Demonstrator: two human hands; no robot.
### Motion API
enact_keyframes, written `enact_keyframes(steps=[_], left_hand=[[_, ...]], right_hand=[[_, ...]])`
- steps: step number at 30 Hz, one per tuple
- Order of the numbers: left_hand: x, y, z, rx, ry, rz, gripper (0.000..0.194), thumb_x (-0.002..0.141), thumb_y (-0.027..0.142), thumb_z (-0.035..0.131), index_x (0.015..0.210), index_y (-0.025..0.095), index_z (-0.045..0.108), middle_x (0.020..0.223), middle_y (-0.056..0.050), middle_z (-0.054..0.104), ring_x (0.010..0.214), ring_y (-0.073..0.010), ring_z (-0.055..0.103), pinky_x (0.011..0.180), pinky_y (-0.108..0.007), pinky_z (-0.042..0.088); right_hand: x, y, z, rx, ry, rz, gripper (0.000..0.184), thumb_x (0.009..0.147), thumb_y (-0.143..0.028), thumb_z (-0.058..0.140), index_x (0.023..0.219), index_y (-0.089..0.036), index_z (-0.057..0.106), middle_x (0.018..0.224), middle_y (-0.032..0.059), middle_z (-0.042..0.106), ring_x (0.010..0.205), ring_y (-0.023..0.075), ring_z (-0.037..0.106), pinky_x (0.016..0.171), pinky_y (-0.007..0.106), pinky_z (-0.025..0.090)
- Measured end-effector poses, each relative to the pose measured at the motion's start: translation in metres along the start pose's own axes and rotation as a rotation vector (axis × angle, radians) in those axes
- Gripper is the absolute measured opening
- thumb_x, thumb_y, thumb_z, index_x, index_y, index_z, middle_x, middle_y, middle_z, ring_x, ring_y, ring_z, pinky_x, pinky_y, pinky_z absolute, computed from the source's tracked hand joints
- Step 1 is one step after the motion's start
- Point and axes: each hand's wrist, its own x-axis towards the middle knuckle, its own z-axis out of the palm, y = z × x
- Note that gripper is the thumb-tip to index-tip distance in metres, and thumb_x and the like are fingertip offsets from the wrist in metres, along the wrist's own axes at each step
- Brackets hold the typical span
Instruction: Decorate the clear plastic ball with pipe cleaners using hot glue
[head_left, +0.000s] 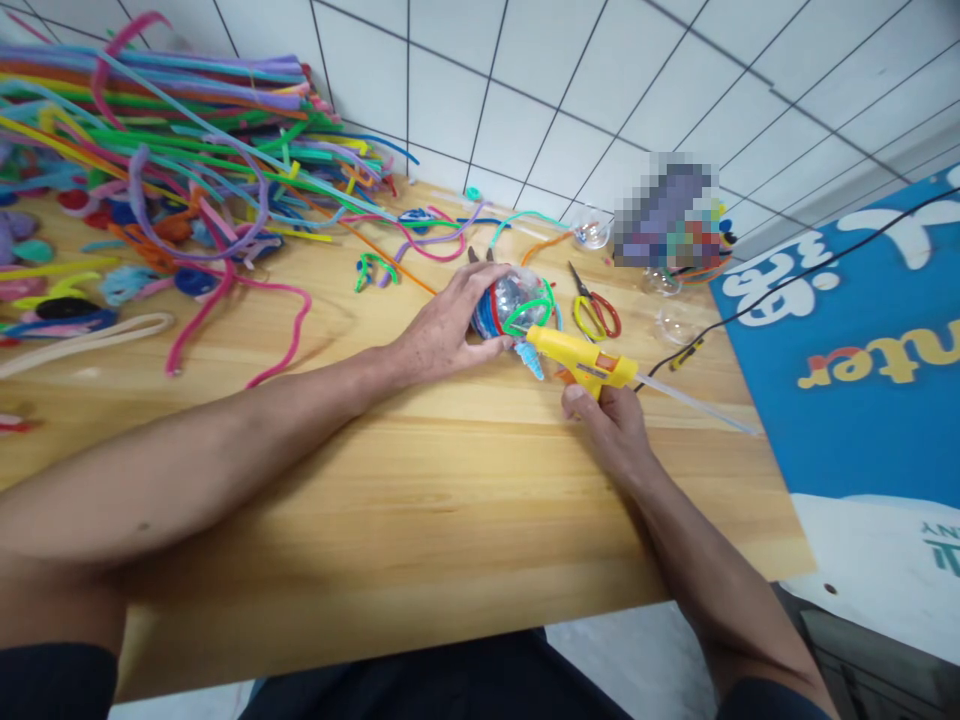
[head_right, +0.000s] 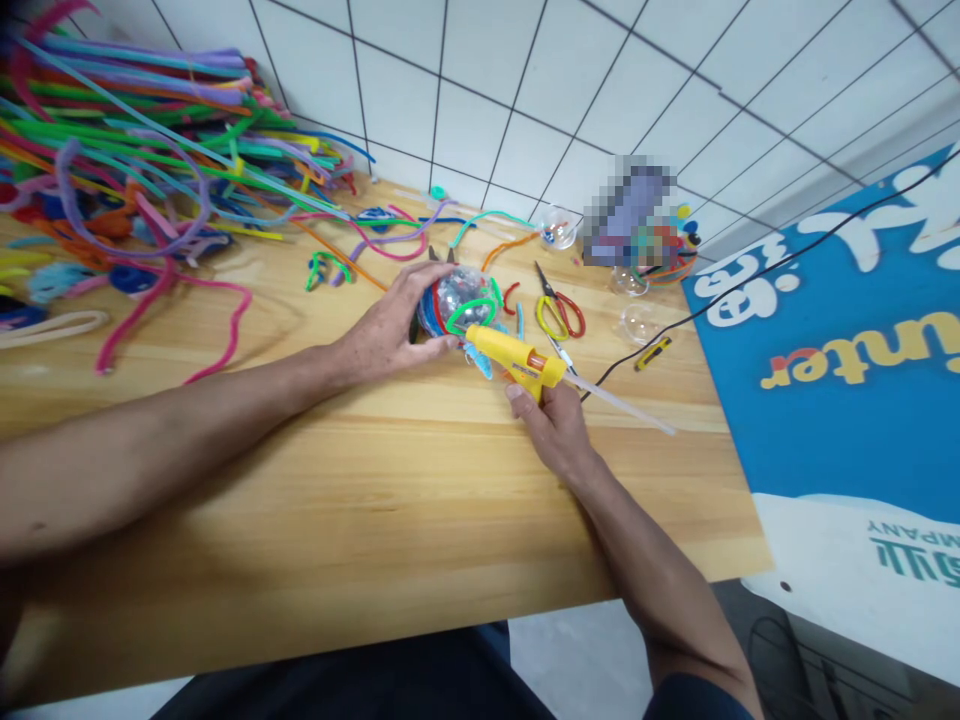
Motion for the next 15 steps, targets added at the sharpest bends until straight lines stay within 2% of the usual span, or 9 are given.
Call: enact_keyframes(steps=[11,15], left_hand=[[0.0,0.001,-0.001,0.008,-0.002,-0.013,0.084,0.096,0.054,0.078,0.164,0.023,0.04,0.166,-0.02,0.051,0.158,-0.0366,0.049,0.133,-0.06,0.042],[0.0,0.001,0.0,0.007,0.002,-0.023,0.085,0.094,0.053,0.079,0.163,0.023,0.041,0.166,-0.02,0.052,0.158,-0.0376,0.049,0.134,-0.06,0.042]], right_hand=[[0.0,-0.005,0.001,0.039,0.013,0.005,0.049,0.096,-0.067,0.069,0.073,-0.024,0.066,0.065,-0.0005,0.059,0.061,0.0165,0.051,0.058,0.031,0.042],[0.001,-0.011,0.001,0.09,0.036,0.026,0.046,0.094,-0.062,0.072,0.07,-0.023,0.064,0.066,-0.0002,0.061,0.063,0.016,0.053,0.061,0.031,0.046]])
